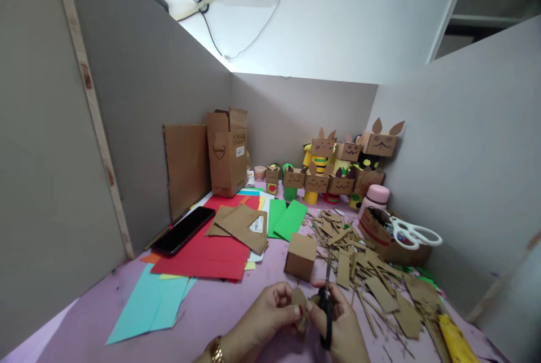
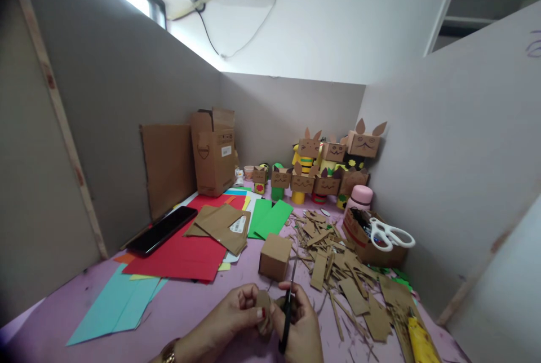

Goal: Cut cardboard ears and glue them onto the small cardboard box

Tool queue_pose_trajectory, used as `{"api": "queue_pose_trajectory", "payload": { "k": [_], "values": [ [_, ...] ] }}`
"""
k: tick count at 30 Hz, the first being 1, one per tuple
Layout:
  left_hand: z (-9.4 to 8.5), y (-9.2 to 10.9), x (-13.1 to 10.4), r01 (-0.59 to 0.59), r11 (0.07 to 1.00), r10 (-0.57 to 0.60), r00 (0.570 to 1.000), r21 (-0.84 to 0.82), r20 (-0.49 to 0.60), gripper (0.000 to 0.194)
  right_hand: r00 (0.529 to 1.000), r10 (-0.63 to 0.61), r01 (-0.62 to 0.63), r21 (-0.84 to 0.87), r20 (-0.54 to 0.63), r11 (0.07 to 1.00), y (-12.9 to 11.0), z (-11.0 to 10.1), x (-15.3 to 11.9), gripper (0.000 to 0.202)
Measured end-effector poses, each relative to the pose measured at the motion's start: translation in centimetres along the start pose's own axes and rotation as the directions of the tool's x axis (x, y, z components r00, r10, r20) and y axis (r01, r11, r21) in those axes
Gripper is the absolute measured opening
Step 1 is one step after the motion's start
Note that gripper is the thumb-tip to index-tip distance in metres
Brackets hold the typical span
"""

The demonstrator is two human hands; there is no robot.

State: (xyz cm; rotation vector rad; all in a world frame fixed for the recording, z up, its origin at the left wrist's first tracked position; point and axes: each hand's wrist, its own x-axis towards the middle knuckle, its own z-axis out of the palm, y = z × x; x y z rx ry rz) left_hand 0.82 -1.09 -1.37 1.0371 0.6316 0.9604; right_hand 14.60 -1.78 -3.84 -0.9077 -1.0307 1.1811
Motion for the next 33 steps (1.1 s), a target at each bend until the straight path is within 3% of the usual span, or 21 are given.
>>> {"api": "queue_pose_trajectory", "payload": {
  "k": [12,19,23,29,33],
  "values": [
    [1.2,1.5,-0.8,0.111,0.982,-0.108,0.994,0.152,-0.027,0.02,0.997,-0.037,0.033,-0.063,-0.064,0.997,0.6,0.2,-0.2,0.05],
    [1.0,1.3,-0.7,0.086,0.981,-0.085,0.996,0.174,-0.016,0.029,0.997,-0.03,0.023,-0.091,-0.073,0.996,-0.6,-0.1,0.0,0.044],
    [0.7,1.0,-0.4,-0.013,0.997,0.009,0.999,0.077,0.046,0.026,0.998,0.004,-0.011,-0.106,-0.065,0.994,-0.6,-0.5,0.3,0.041],
    [-0.3,1.8,-0.1,-0.122,0.992,0.126,0.974,0.031,-0.19,0.023,0.997,-0.063,0.073,-0.348,0.042,0.935,1.1,0.1,-0.3,0.034],
    [-0.4,2.3,-0.2,-0.147,0.989,0.144,0.966,0.001,-0.215,0.024,0.982,-0.13,0.183,-0.524,0.137,0.832,1.6,0.4,-0.9,0.032]
  ]
}}
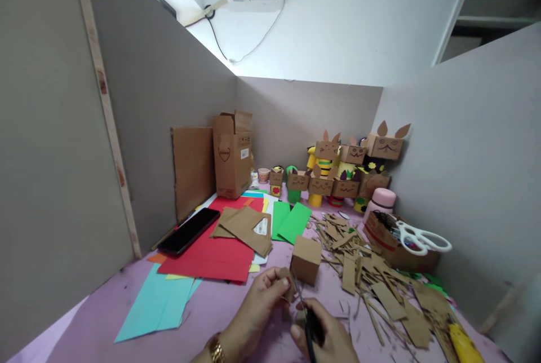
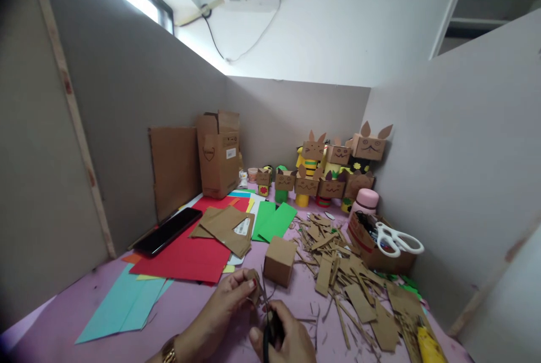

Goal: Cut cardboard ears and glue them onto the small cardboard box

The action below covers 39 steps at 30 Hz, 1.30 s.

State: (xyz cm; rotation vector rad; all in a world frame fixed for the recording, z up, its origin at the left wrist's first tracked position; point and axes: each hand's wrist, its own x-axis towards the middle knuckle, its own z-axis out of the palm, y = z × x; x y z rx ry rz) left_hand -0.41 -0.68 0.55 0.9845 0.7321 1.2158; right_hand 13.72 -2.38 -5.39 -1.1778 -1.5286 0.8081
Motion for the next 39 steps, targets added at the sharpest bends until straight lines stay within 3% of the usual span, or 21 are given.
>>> {"api": "queue_pose_trajectory", "payload": {
  "k": [5,12,23,31,39],
  "values": [
    [-0.1,-0.6,0.1,0.002,1.0,-0.003,0.997,0.012,0.071,0.02,0.998,-0.016,0.013,-0.053,-0.056,0.998,-0.3,-0.4,-0.1,0.031],
    [-0.2,-1.3,0.0,0.012,1.0,-0.011,0.997,-0.006,0.07,0.018,0.997,-0.046,0.039,-0.109,-0.065,0.993,-0.5,-0.5,-0.1,0.03],
    [-0.2,-1.7,0.1,0.039,0.996,-0.03,0.994,-0.077,0.105,0.019,0.999,0.033,-0.024,-0.312,0.024,0.95,-2.1,-1.3,0.0,0.033],
    [-0.3,-1.5,0.2,0.009,1.0,-0.01,0.996,0.005,0.085,0.023,0.997,0.014,0.025,-0.477,0.078,0.879,-2.0,-1.4,0.0,0.047],
    [-0.5,-1.7,0.3,0.01,1.0,-0.01,0.996,0.005,0.089,0.023,0.988,0.042,0.041,-0.513,0.148,0.857,-2.3,-1.9,0.1,0.041]
  ]
}}
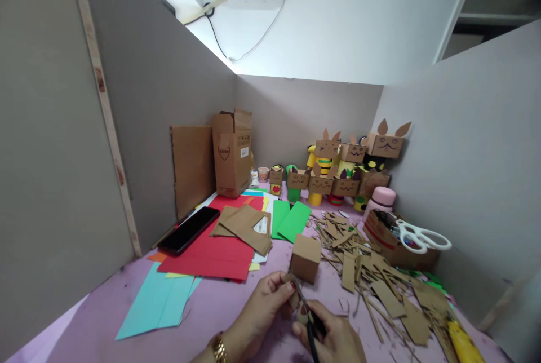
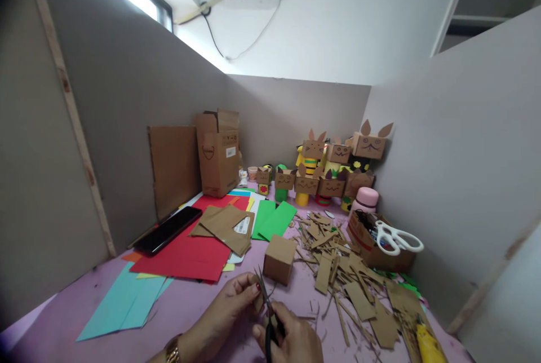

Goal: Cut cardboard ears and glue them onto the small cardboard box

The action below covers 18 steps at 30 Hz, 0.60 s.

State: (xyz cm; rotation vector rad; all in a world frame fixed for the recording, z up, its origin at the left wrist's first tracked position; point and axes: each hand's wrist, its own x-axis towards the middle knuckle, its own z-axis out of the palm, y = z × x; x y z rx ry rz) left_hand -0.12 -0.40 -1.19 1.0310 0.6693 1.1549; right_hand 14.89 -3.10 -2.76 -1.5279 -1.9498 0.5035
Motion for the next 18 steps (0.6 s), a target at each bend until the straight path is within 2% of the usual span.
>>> {"api": "queue_pose_trajectory", "payload": {
  "k": [4,8,18],
  "values": [
    [0.21,0.04,-0.07,0.012,1.0,-0.012,1.0,-0.014,0.003,0.024,0.999,-0.048,0.048,0.01,0.003,0.999,0.01,0.11,0.05,0.045],
    [0.56,0.28,-0.24,0.037,0.998,-0.037,0.999,-0.047,0.02,0.024,0.999,-0.042,0.04,-0.062,-0.023,0.997,-0.24,0.02,-0.07,0.047],
    [0.21,0.05,-0.33,0.036,0.998,-0.035,0.999,-0.045,0.014,0.021,0.995,-0.067,0.059,-0.1,-0.08,0.993,-0.06,-0.15,-0.13,0.046]
  ]
}}
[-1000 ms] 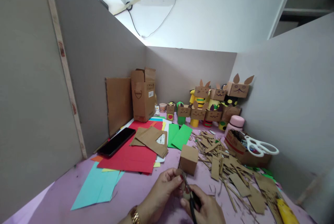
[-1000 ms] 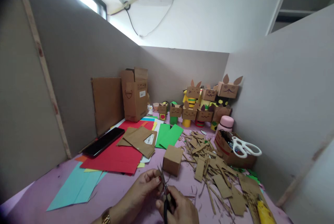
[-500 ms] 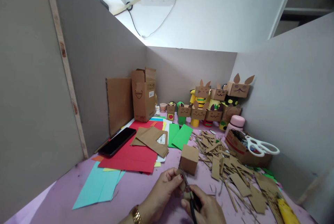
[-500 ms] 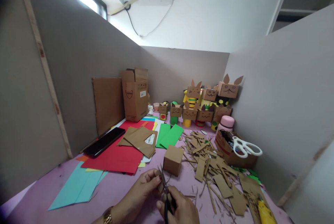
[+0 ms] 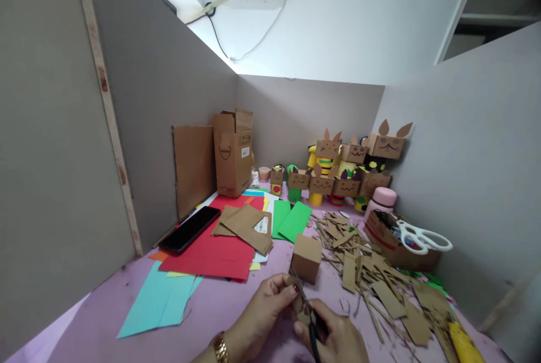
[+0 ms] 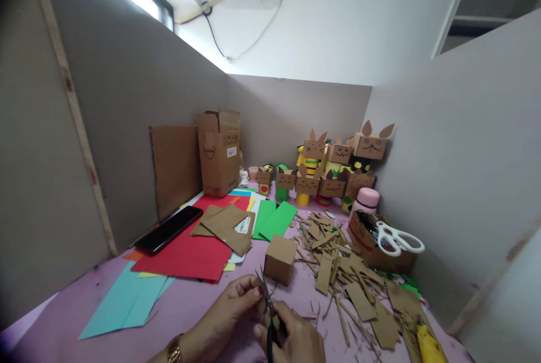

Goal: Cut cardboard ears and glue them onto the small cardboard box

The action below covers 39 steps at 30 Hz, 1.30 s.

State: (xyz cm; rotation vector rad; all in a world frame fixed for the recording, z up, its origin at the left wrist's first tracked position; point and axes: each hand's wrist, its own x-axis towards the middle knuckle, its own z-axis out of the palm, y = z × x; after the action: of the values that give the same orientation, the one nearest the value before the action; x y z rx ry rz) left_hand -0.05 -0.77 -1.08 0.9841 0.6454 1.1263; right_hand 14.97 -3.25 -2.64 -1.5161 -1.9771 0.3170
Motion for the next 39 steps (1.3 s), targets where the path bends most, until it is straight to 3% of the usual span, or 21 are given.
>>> {"api": "queue_pose_trajectory", "payload": {
  "k": [11,20,35,39],
  "values": [
    [0.4,0.6,-0.1,0.034,0.998,-0.034,0.999,0.047,-0.008,0.026,0.999,-0.013,0.014,-0.042,0.032,0.999,-0.1,-0.5,0.0,0.042],
    [0.2,1.1,0.0,-0.006,0.993,0.0,0.999,0.118,0.047,0.032,0.997,-0.016,0.02,-0.062,0.07,0.998,-0.1,-0.8,0.2,0.023],
    [0.1,0.8,-0.1,0.068,0.998,-0.067,0.993,0.002,0.098,0.026,0.999,-0.045,0.045,0.023,0.025,0.999,0.3,-0.2,0.1,0.03],
    [0.0,0.5,0.0,0.05,0.997,-0.054,0.996,0.06,0.073,0.028,0.999,-0.038,0.037,0.056,0.03,0.998,0.3,0.0,0.0,0.034]
  ]
}}
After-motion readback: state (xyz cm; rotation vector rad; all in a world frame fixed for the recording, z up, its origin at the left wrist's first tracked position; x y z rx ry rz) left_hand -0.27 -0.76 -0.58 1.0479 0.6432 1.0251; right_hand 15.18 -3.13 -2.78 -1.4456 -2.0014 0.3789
